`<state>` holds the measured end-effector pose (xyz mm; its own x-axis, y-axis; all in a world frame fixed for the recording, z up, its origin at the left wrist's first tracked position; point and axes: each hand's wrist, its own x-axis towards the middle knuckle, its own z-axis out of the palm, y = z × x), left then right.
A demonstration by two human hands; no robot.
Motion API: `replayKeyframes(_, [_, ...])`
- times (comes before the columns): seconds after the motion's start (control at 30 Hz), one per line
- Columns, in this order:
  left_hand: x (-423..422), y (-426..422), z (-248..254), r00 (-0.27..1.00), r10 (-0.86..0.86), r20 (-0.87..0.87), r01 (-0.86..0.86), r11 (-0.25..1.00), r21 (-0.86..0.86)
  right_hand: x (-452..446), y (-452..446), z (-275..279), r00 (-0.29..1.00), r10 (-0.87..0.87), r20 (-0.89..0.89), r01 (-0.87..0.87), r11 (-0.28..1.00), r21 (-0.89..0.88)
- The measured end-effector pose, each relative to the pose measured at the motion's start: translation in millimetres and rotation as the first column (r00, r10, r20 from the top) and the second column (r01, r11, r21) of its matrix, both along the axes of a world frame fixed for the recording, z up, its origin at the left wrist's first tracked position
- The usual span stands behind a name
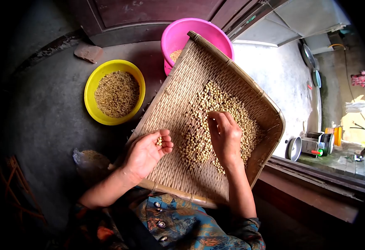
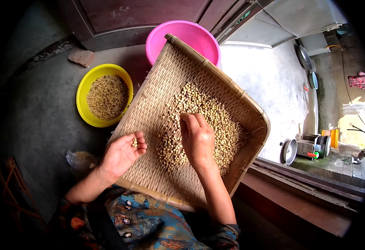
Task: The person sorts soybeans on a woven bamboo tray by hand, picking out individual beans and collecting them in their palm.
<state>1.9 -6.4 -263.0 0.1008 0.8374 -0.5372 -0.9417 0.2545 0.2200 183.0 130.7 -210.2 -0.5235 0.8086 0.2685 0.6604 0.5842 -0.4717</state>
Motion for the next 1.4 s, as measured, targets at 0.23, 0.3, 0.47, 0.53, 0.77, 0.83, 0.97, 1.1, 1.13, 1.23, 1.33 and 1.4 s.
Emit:
replayKeyframes(0.23, [0.1, 0.3, -1.0, 1.0, -0.01, -0.004, 0.01, 1.0, 0.005, -5.1, 9.9, -25.1, 0.983, 0.056, 0.175, -0.055, 0.998, -0.01])
replayKeyframes(0.3, [-0.2, 0.5, -1.6, 1.0, -0.012, -0.009, 0.013, 1.0, 0.011, -9.8, 17.0, -30.0, 0.967, 0.096, 0.237, -0.099, 0.995, 0.0])
replayKeyframes(0.47, [-1.8, 0.2, -0.3, 1.0, -0.001, 0.003, 0.001, 1.0, 0.014, -16.4, 26.9, -37.5, 0.917, 0.176, 0.357, -0.168, 0.984, -0.055])
replayKeyframes(0.53, [-2.6, -0.4, 0.0, 1.0, 0.003, 0.001, -0.003, 1.0, 0.017, -17.5, 26.7, -37.6, 0.874, 0.184, 0.449, -0.173, 0.983, -0.067])
replayKeyframes(0.77, [-2.8, 1.3, 0.5, 1.0, -0.004, 0.0, 0.004, 1.0, 0.014, -17.0, 30.6, -33.4, 0.811, 0.266, 0.522, -0.2, 0.963, -0.18])
replayKeyframes(0.83, [-1.8, 1.2, 0.1, 1.0, -0.011, 0.012, 0.01, 1.0, 0.015, -13.6, 32.7, -40.5, 0.845, 0.241, 0.477, -0.202, 0.97, -0.134])
replayKeyframes(0.97, [-0.7, 0.9, -0.5, 0.999, -0.021, 0.026, 0.02, 1.0, 0.013, -17.0, 32.4, -32.8, 0.808, 0.265, 0.527, -0.179, 0.961, -0.209])
replayKeyframes(1.1, [0.3, -0.5, -5.1, 0.999, -0.029, 0.016, 0.029, 0.999, 0.033, -18.2, 32.2, -29.3, 0.872, 0.248, 0.423, -0.115, 0.942, -0.316])
replayKeyframes(1.13, [0.1, -1.3, -7.2, 0.999, -0.035, 0.013, 0.034, 0.998, 0.045, -16.4, 34.3, -29.8, 0.897, 0.238, 0.372, -0.107, 0.934, -0.34])
replayKeyframes(1.23, [0.4, -1.1, -6.6, 0.999, -0.046, 0.003, 0.045, 0.997, 0.055, -13.5, 38.5, -21.7, 0.953, 0.185, 0.238, -0.045, 0.868, -0.495])
replayKeyframes(1.33, [2.3, 3.0, 3.7, 1.0, -0.028, -0.013, 0.028, 1.0, 0.013, -15.5, 32.3, -0.7, 0.984, 0.156, 0.083, -0.06, 0.739, -0.671])
replayKeyframes(1.4, [4.3, 5.5, 6.4, 1.0, -0.013, 0.014, 0.013, 1.0, -0.003, -21.2, 10.0, 18.2, 0.973, 0.229, 0.033, -0.128, 0.652, -0.748])
